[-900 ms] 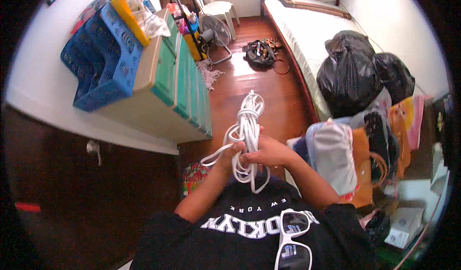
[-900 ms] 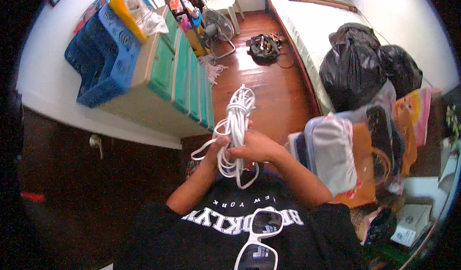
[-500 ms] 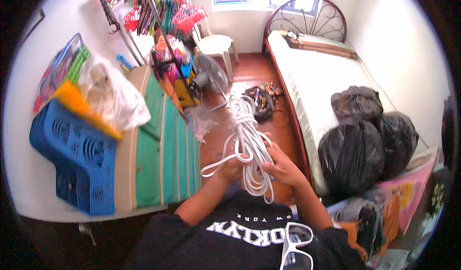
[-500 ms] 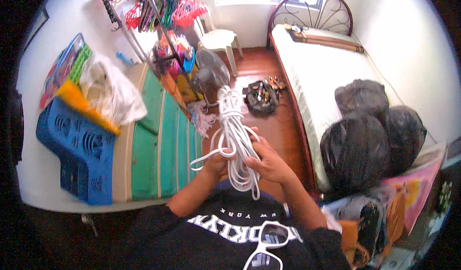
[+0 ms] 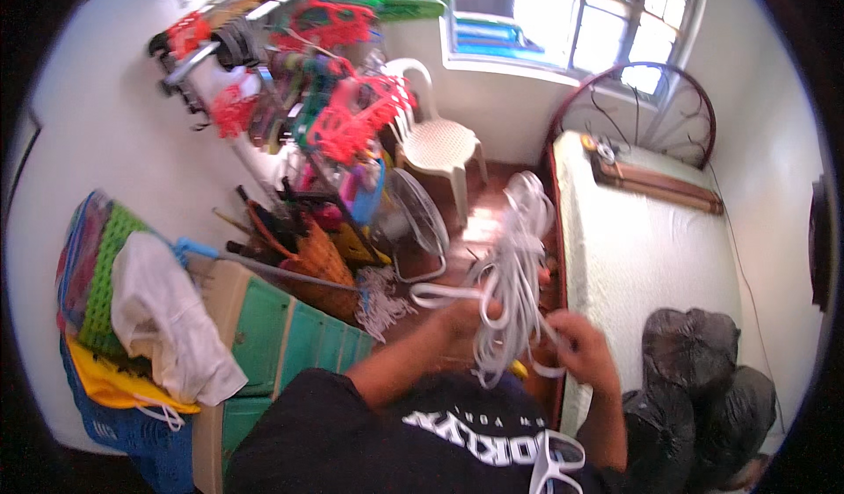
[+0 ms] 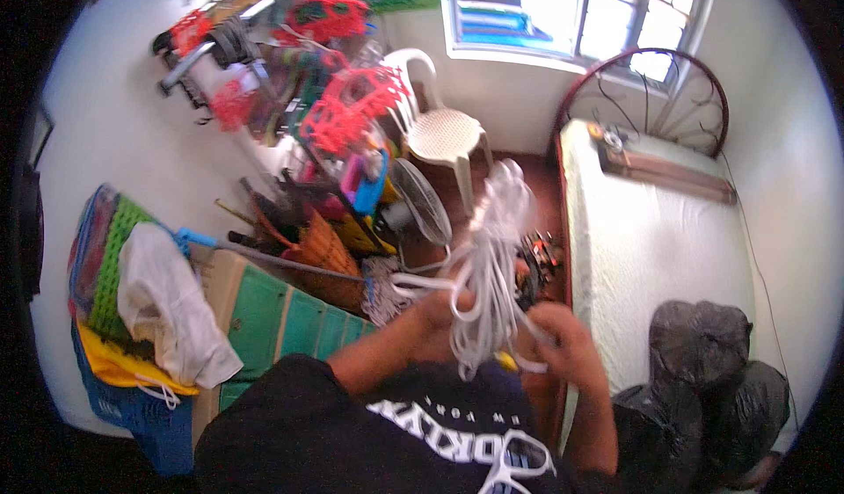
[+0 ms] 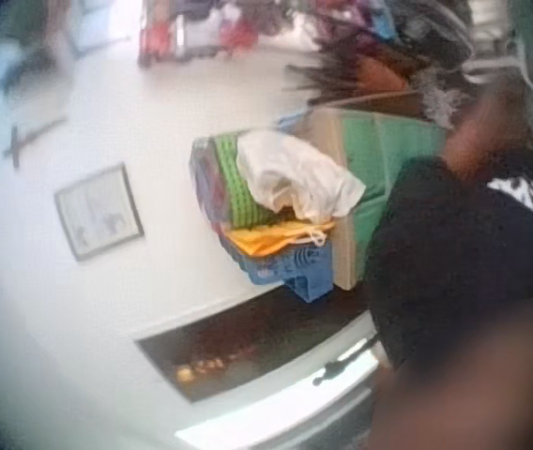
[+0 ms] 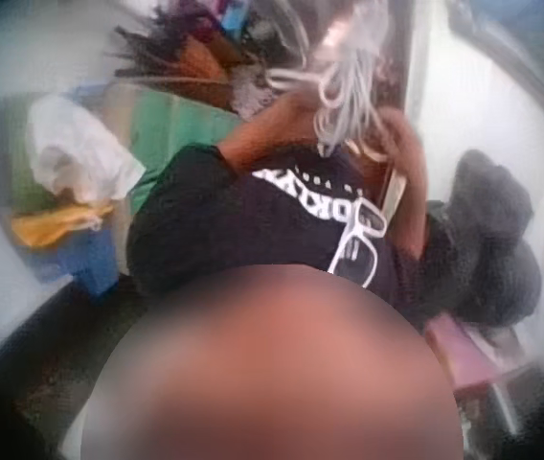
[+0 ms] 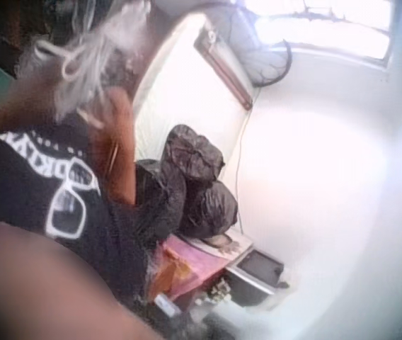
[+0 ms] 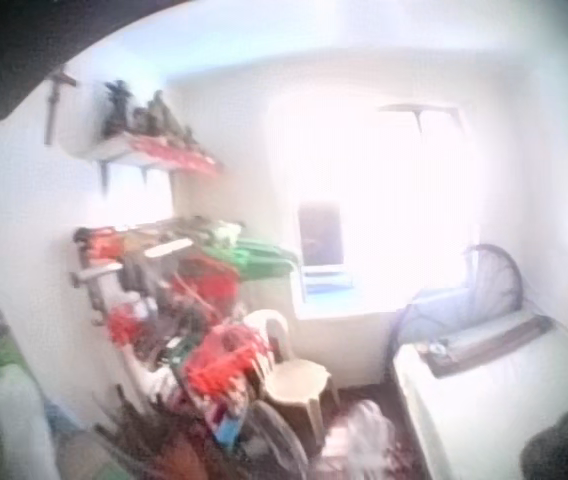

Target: The person retrieves a coiled white cable and places it on a window sill, then moves a plastic chair and climbs onto a blue corrugated roof. They use a tape measure to measure distances on the roof and around an air conditioning unit, adjusting the tape and repositioning as needed.

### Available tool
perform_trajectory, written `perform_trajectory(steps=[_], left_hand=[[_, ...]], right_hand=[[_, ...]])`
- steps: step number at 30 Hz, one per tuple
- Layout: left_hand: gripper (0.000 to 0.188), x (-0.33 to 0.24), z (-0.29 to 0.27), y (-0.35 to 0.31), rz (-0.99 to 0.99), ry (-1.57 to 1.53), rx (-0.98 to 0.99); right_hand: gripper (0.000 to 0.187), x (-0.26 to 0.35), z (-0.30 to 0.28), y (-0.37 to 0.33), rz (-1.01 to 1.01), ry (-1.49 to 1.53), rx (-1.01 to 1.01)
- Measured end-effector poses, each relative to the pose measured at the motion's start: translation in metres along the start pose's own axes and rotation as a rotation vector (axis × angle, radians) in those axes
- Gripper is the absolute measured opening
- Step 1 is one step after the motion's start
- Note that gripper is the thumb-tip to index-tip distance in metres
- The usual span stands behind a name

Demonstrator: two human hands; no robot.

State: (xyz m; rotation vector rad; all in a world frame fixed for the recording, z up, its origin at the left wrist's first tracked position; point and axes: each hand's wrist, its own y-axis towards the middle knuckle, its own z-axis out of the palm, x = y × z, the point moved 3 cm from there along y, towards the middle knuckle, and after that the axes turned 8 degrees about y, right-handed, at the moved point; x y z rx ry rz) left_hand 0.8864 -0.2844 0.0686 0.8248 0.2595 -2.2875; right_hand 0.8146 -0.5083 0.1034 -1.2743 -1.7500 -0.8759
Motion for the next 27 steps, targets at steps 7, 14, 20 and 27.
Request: perform_trajectory(steps=[7,14,20,27], left_hand=[[0.086,-0.103,-0.081,0.146,0.188,0.018,-0.112],[0.104,-0.203,-0.175,0.279,0.247,0.118,0.048],[0.096,-0.308,-0.239,0.393,0.332,0.429,0.016],[0.054,-0.419,-0.302,0.525,0.378,0.384,0.071]], right_hand=[[0.028,-0.02,-0.15,0.244,-0.257,-0.265,0.018],[0.021,-0.033,-0.292,0.46,-0.204,-0.141,-0.185],[0.034,-0.051,-0.381,0.594,-0.144,-0.095,-0.332],[0.046,-0.106,-0.394,0.724,0.036,-0.081,-0.124]])
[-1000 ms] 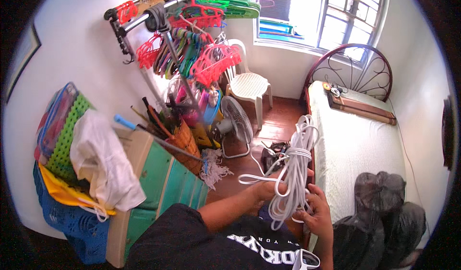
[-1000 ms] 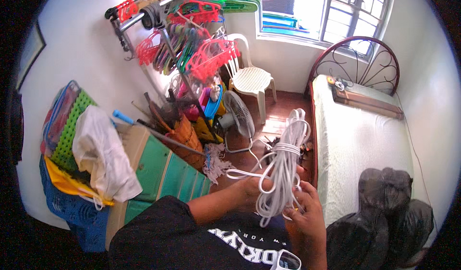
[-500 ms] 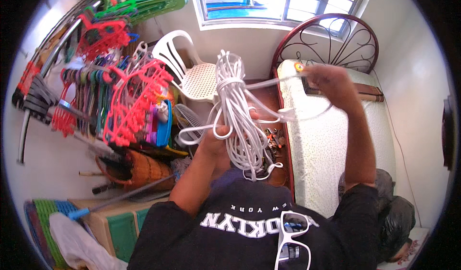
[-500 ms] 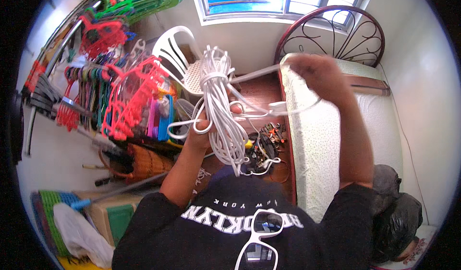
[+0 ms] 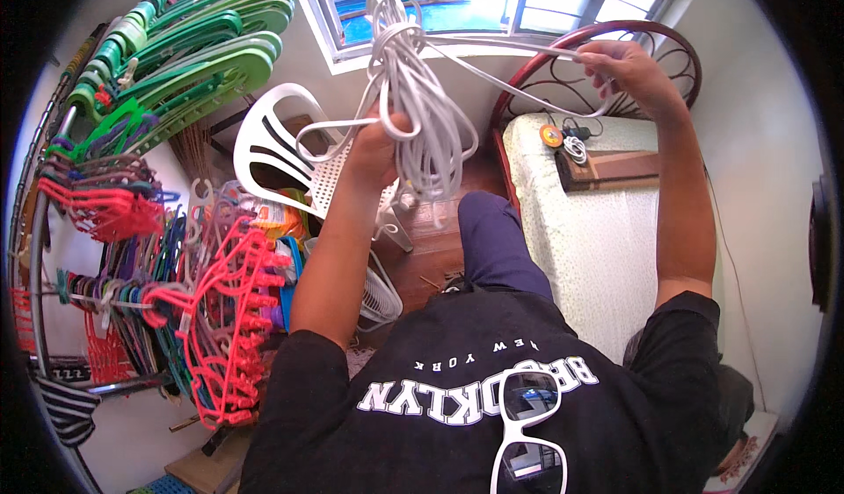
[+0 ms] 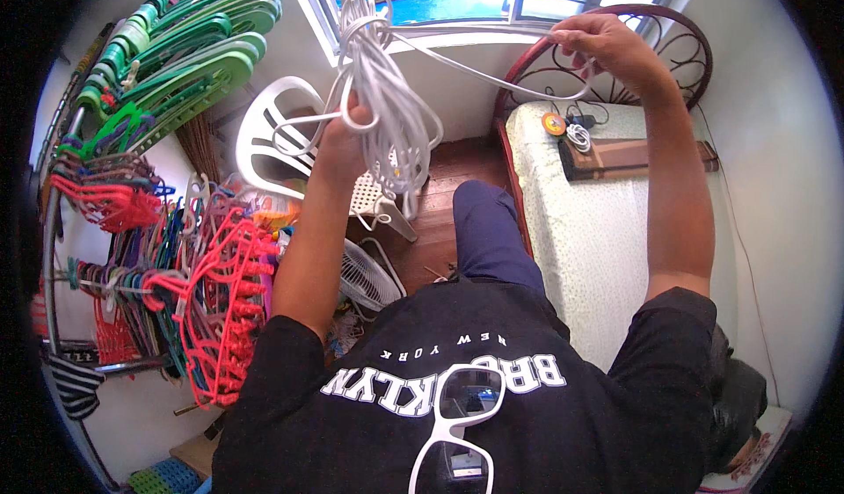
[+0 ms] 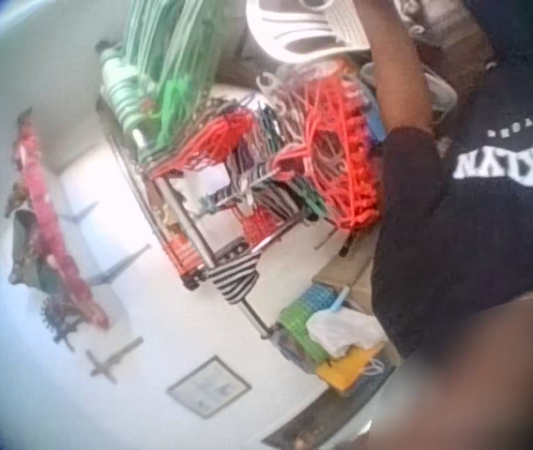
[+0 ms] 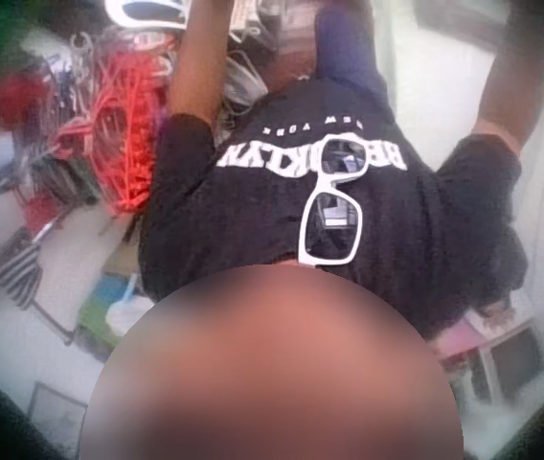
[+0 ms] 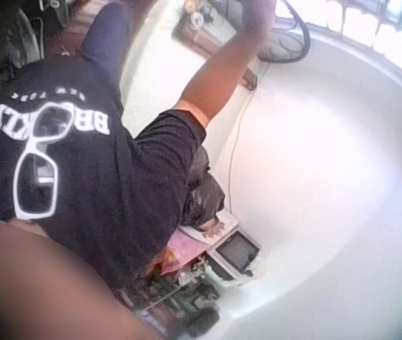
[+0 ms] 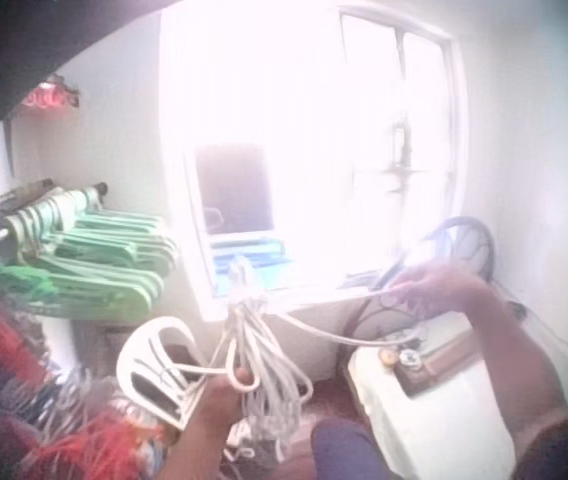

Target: The person retrieves a coiled white cable and places it on a window sill, then moves a plastic chair and climbs onto a blue corrugated roof. They use a tape measure to measure distances on the roof and around an air conditioning unit, adjusting the tape and repositioning as needed.

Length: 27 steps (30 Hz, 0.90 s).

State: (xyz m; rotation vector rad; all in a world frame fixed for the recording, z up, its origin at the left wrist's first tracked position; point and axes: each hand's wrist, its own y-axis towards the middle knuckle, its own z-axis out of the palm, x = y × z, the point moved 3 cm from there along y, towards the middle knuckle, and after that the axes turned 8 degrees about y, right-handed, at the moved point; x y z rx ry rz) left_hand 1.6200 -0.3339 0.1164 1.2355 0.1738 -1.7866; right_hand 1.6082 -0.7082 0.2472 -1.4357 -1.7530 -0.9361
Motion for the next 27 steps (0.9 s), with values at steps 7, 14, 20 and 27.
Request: perform_trajectory(steps=[7,14,20,27], left_hand=[[0.056,0.018,-0.052,0.178,-0.066,1.345,-0.157],[0.063,0.006,-0.207,0.357,-0.17,1.067,-0.574],[0.033,0.021,-0.29,0.359,-0.366,1.006,-1.008],[0.028,0.041,-0.313,0.389,-0.247,0.807,-1.017]], right_hand=[[0.086,-0.056,0.104,0.187,-0.159,0.381,0.197],[0.029,-0.149,0.011,0.466,-0.174,0.9,0.067],[0.036,-0.171,-0.122,0.65,-0.152,0.779,-0.044],[0.044,-0.166,-0.17,0.756,-0.171,0.343,-0.11]])
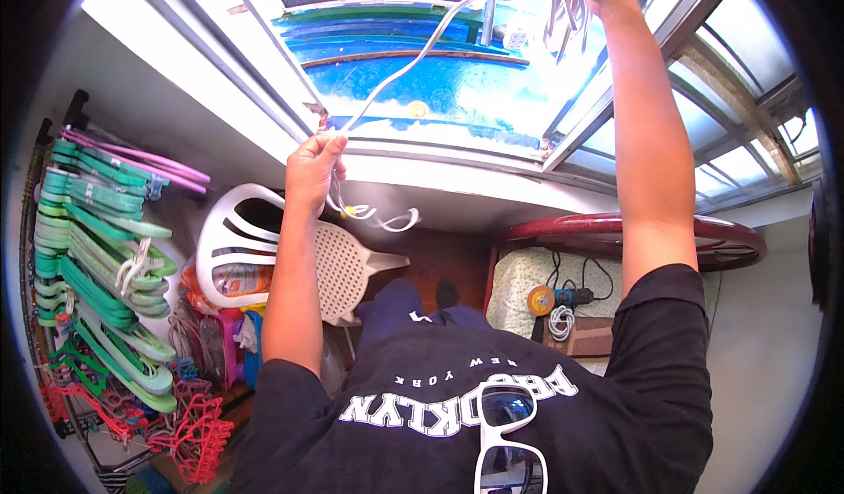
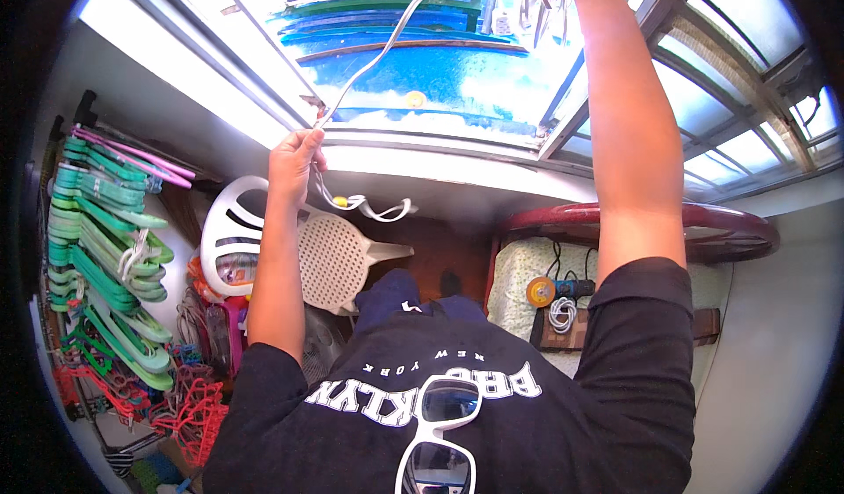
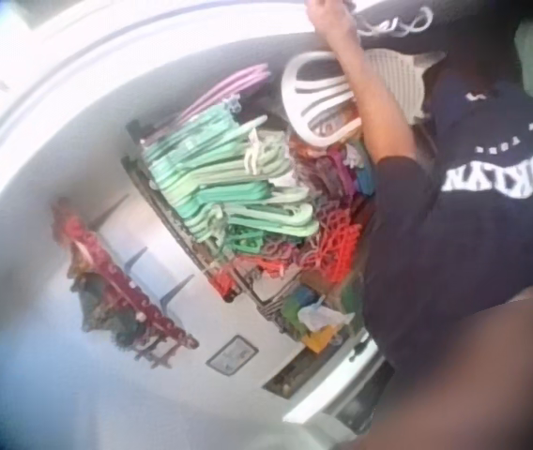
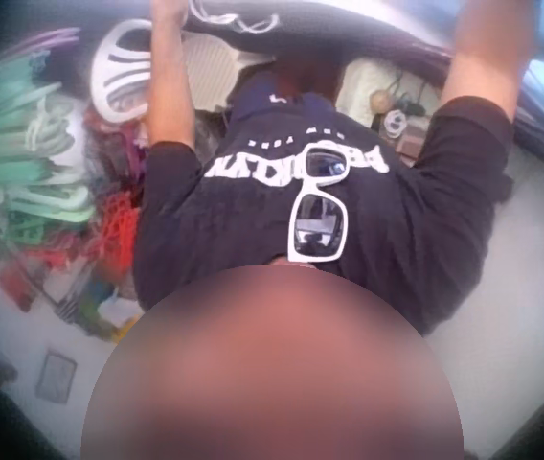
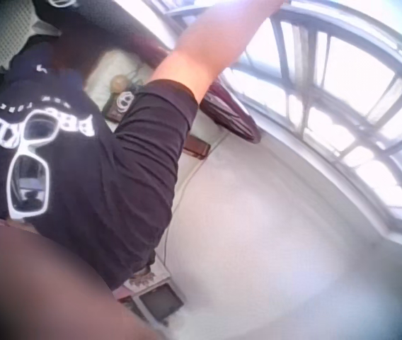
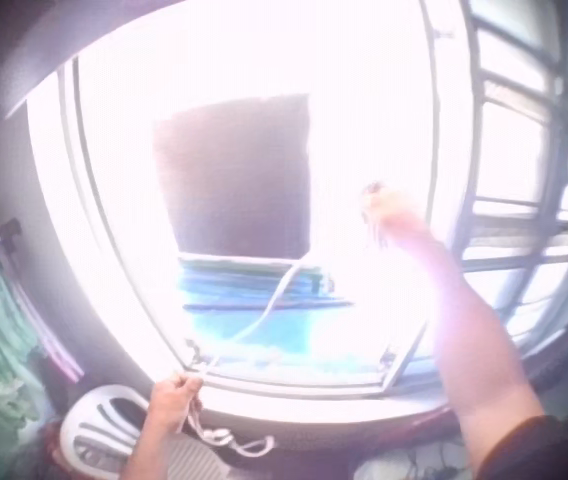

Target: The person retrieves a coiled white cable and places it on a window sill, then moves a plastic chair and climbs onto a blue corrugated roof. They use a tape measure to measure distances on the roof and around an air conditioning unit, adjusting the tape and repositioning as needed.

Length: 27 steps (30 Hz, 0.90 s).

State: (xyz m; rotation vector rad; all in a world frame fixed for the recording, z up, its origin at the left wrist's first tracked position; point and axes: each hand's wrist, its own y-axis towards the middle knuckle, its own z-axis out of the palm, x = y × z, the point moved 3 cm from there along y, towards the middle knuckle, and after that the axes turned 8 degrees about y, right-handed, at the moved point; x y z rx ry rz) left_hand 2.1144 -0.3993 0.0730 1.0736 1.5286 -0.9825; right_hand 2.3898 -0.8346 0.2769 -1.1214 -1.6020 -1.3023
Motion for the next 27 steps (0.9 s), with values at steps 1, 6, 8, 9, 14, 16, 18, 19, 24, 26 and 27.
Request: perform_trajectory(steps=[1,6,8,9,14,16,18,19,24,26,27], left_hand=[[0.027,0.0,0.003,0.004,0.005,-0.079,0.027],[0.026,-0.005,-0.01,0.021,-0.075,-0.516,0.078],[0.027,-0.01,-0.018,0.033,-0.06,-0.561,0.105],[0.027,-0.01,-0.022,0.039,-0.098,-0.587,0.089],[0.032,0.001,-0.018,0.069,-0.182,-0.818,0.15],[0.036,0.011,-0.003,0.071,-0.204,-0.852,0.297],[0.076,0.019,0.021,0.062,-0.128,-0.639,0.599],[0.091,0.023,0.037,0.057,-0.175,-0.562,0.796],[0.053,0.044,0.096,0.044,-0.224,0.012,1.137],[0.062,0.058,0.102,0.052,-0.121,0.509,0.991],[0.08,0.068,0.101,0.061,-0.258,0.65,1.031]], right_hand=[[0.043,-0.009,0.0,0.008,-0.01,-0.033,0.001],[0.039,-0.052,0.012,0.018,-0.017,-0.118,0.055],[0.037,-0.063,0.018,0.007,0.047,-0.072,0.106],[0.041,-0.067,0.022,-0.001,0.137,0.001,0.152],[0.033,-0.076,0.055,-0.038,0.285,0.306,0.385],[0.035,-0.085,0.07,-0.047,0.334,0.443,0.437],[0.039,-0.096,0.083,-0.053,0.388,0.574,0.446],[0.046,-0.101,0.09,-0.055,0.412,0.667,0.461],[0.056,-0.112,0.122,-0.059,0.386,1.056,0.406],[0.055,-0.114,0.13,-0.056,0.426,1.103,0.379],[0.051,-0.114,0.132,-0.053,0.417,1.102,0.361]])
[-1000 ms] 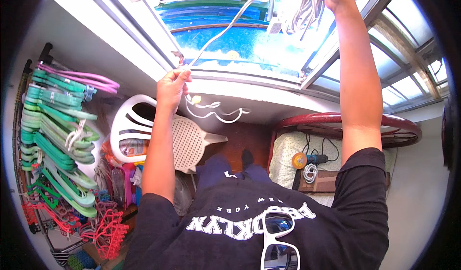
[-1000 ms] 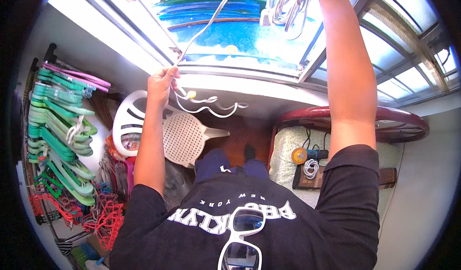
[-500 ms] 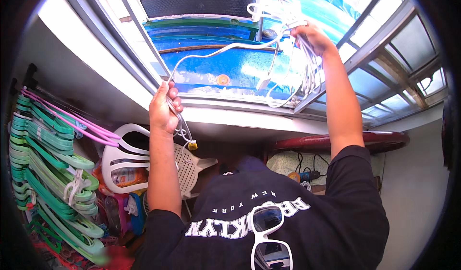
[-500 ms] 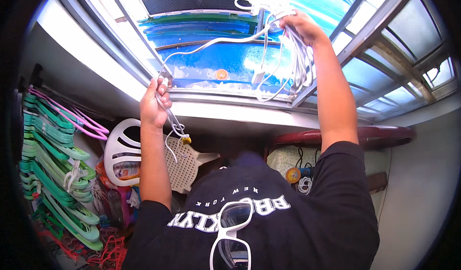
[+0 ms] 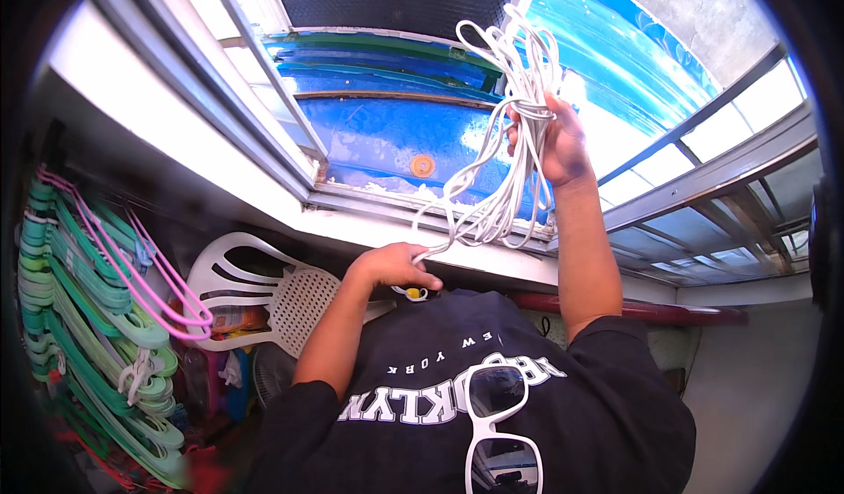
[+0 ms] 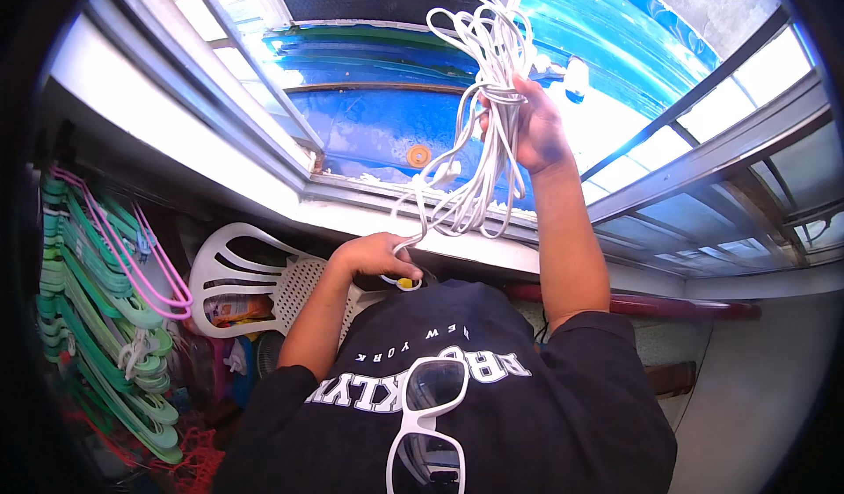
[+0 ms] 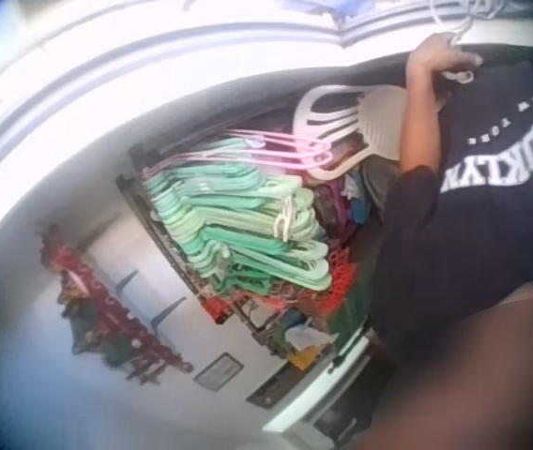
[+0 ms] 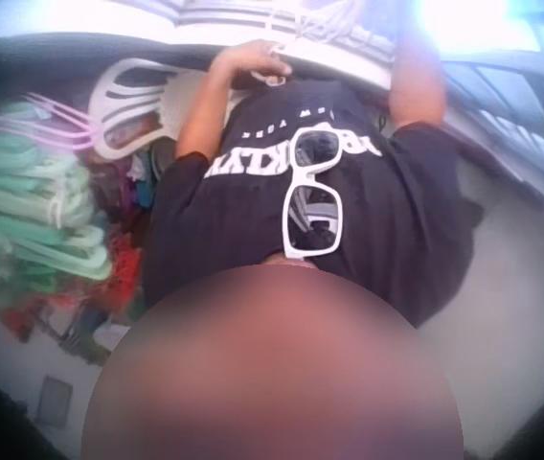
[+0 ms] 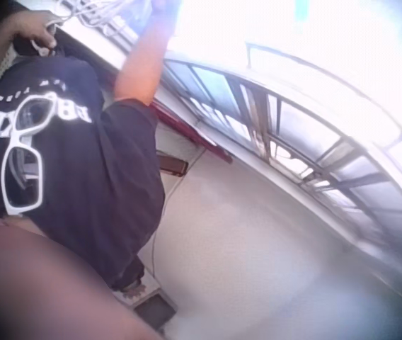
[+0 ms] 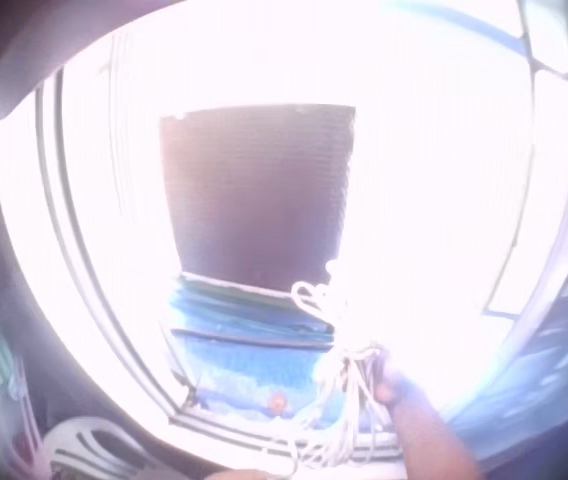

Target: The person retrieves a coiled white cable and places it on a window sill, then moves a plastic chair and climbs onto a blue corrugated roof. They use a tape measure to measure distances on the roof and around an air conditioning unit, adjusting the tape and repositioning as needed.

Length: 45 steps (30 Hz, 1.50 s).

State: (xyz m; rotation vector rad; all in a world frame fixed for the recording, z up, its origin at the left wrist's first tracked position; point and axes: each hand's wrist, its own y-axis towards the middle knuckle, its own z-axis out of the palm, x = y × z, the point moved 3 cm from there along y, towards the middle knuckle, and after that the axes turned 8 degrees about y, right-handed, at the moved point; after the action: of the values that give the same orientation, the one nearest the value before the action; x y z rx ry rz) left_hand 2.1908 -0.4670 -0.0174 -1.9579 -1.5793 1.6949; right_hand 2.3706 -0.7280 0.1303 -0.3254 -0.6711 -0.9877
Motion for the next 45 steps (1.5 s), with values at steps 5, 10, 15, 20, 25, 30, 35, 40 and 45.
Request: perform_trajectory(steps=[5,10,15,20,25,30,35,40,45], left_hand=[[0.092,0.044,-0.029,0.003,0.267,-0.319,-0.091],[0.069,0.014,-0.079,0.003,0.763,-1.232,-0.451],[0.04,-0.107,-0.106,0.056,0.424,-0.554,-0.633],[0.04,-0.128,-0.138,0.017,0.231,-0.207,-0.87],[0.037,-0.15,-0.225,-0.058,0.475,-0.219,-1.54],[0.042,-0.203,-0.321,-0.166,0.54,-0.276,-1.962],[0.041,-0.267,-0.328,-0.18,0.739,-0.065,-1.745],[0.04,-0.283,-0.301,-0.113,0.406,0.079,-1.445],[0.037,-0.275,-0.284,-0.059,0.657,0.267,-1.367]], right_hand=[[0.047,0.015,-0.015,0.013,-0.003,-0.052,-0.075],[0.052,0.009,-0.021,0.018,0.057,-0.144,-0.06],[0.056,-0.015,0.0,0.021,0.103,-0.204,0.041],[0.066,-0.003,-0.014,0.009,0.034,-0.771,-0.093],[0.065,-0.029,-0.084,-0.015,0.216,-1.601,-0.249],[0.062,-0.069,-0.178,-0.026,0.327,-1.66,-0.581],[0.075,-0.079,-0.214,0.008,0.458,-1.651,-0.481],[0.079,-0.001,-0.091,0.049,-0.151,-1.476,-0.304],[0.047,0.042,0.056,0.101,-0.425,-0.895,0.275]])
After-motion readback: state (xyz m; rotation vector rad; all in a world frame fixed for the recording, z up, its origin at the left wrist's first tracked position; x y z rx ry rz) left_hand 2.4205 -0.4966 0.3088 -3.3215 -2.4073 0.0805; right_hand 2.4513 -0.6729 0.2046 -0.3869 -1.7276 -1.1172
